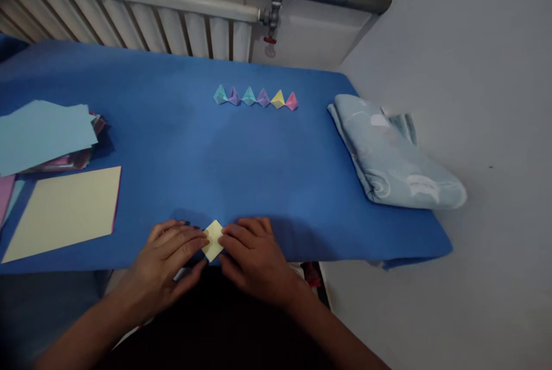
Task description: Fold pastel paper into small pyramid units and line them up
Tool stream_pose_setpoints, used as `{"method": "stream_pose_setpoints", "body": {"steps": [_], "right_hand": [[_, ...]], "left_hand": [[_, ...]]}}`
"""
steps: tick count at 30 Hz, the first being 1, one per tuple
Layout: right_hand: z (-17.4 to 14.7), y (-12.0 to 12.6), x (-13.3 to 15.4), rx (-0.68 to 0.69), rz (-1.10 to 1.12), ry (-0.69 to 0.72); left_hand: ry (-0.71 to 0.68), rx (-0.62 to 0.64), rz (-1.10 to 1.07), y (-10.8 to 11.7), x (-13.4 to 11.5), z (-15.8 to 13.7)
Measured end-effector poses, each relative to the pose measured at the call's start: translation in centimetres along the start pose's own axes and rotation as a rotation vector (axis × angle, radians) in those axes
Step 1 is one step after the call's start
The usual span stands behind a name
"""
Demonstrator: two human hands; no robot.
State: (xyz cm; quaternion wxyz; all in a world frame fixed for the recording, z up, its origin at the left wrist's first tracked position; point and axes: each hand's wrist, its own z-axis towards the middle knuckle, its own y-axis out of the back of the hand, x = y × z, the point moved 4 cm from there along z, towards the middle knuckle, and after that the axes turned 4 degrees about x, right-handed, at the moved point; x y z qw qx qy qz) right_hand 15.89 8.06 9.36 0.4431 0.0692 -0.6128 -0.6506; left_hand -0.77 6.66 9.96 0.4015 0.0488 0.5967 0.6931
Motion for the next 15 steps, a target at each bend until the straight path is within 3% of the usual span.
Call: {"method": "stream_pose_setpoints", "body": {"steps": [15], "right_hand": [[0.17, 0.30, -0.08, 0.009, 0.023, -0.011]], "left_hand": [[-0.024, -0.032, 0.028, -0.01, 0.74, -0.12]]}}
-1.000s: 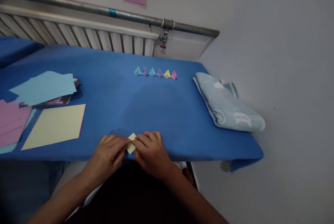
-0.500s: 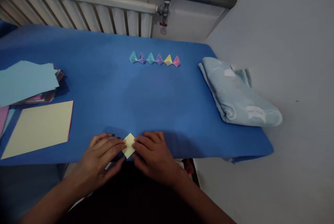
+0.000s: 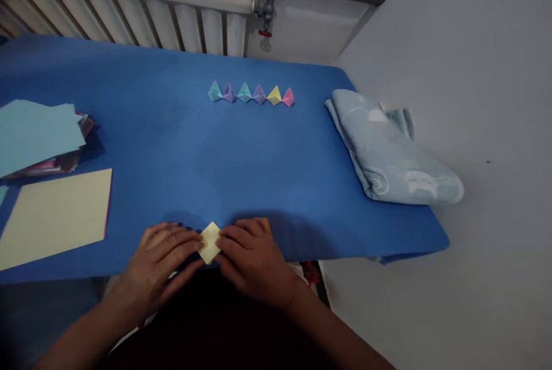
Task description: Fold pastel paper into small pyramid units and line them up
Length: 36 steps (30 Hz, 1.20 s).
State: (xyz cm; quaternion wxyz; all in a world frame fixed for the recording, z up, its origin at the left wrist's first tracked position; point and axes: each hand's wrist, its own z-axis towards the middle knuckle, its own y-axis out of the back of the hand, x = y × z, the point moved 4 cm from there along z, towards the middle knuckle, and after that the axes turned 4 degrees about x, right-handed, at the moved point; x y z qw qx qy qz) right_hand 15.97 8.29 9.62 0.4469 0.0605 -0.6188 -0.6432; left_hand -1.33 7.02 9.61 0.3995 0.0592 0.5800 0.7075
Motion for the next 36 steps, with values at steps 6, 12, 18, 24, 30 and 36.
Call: {"method": "stream_pose_setpoints", "body": {"steps": [6, 12, 18, 24, 30, 36], "right_hand": [[0.2, 0.0, 0.0, -0.042, 0.026, -0.030], [0.3, -0.1, -0.2, -0.071, 0.023, -0.100], [0.5, 0.0, -0.2, -0.103, 0.072, -0.171], [0.7, 0.1, -0.1, -0.097, 0.106, -0.230], [0.9, 0.0, -0.1, -0.111, 0.120, -0.258], [1.0, 0.0, -0.1, -0.133, 0.126, -0.279]], "left_hand": [[0.010, -0.018, -0.054, -0.2, 0.3, 0.2], [0.084, 0.003, -0.067, -0.5, 0.5, 0.6], [0.175, 0.023, -0.062, -0.8, 0.9, 0.7], [0.225, 0.033, -0.051, -1.0, 1.1, 0.9], [0.247, 0.006, -0.012, -1.0, 1.1, 1.0], [0.254, -0.002, 0.016, -1.3, 1.2, 1.1]]}}
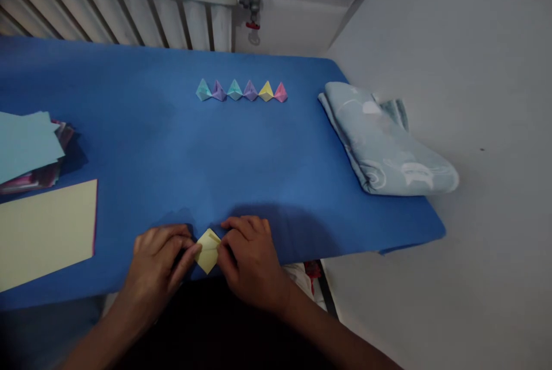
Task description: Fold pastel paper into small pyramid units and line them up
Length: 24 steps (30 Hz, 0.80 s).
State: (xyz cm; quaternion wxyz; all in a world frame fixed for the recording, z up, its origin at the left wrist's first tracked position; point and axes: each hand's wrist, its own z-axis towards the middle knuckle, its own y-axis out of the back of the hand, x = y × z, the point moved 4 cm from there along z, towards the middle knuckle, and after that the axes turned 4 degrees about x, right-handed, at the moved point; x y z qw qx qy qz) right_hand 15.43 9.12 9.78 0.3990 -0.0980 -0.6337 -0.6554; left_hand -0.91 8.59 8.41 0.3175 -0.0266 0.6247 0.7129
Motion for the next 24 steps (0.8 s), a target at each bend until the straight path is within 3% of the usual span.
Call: {"method": "stream_pose_setpoints", "body": {"steps": [24], "right_hand": [[0.31, -0.35, 0.13, 0.023, -0.081, -0.055]], "left_hand": [[0.066, 0.010, 0.027, 0.19, -0.27, 0.31]]}}
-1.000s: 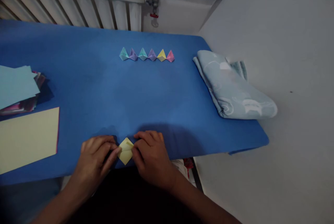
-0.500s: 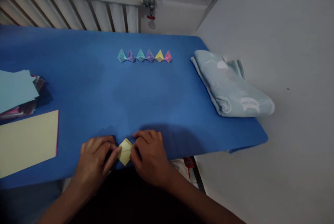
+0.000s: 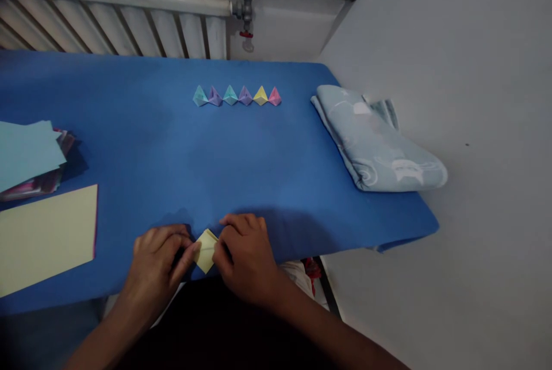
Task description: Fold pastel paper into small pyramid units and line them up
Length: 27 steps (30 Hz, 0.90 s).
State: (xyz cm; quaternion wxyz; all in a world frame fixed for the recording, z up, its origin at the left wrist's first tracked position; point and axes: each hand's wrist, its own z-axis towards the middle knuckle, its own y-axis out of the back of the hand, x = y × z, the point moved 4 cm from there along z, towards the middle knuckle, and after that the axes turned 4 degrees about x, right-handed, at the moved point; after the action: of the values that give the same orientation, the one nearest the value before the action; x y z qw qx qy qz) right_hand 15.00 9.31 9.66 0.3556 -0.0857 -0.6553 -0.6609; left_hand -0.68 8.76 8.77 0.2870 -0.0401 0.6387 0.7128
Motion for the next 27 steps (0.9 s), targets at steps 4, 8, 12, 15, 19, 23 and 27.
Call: {"method": "stream_pose_setpoints", "body": {"steps": [4, 8, 12, 15, 19, 23, 27], "right_hand": [[-0.02, -0.02, -0.02, 0.014, -0.005, 0.002], [0.03, 0.01, 0.02, 0.005, -0.016, 0.002], [0.16, 0.00, 0.19, 0.032, -0.036, 0.006], [0.23, -0.02, 0.28, 0.054, -0.058, -0.005], [0.18, -0.09, 0.29, 0.061, -0.059, -0.021], [0.17, -0.11, 0.22, 0.056, -0.035, -0.032], [0.34, 0.00, 0.20, 0.075, -0.026, -0.056]], "left_hand": [[0.000, 0.009, -0.001, -0.09, 0.07, 0.03], [0.007, -0.002, 0.002, -0.13, 0.15, 0.00], [0.001, -0.017, -0.001, -0.15, 0.25, 0.03], [-0.007, -0.023, -0.006, -0.16, 0.33, 0.11], [-0.016, -0.037, 0.005, -0.16, 0.23, 0.12], [0.003, -0.057, 0.039, -0.19, 0.09, 0.04], [-0.012, -0.042, 0.080, -0.27, 0.00, 0.03]]}}
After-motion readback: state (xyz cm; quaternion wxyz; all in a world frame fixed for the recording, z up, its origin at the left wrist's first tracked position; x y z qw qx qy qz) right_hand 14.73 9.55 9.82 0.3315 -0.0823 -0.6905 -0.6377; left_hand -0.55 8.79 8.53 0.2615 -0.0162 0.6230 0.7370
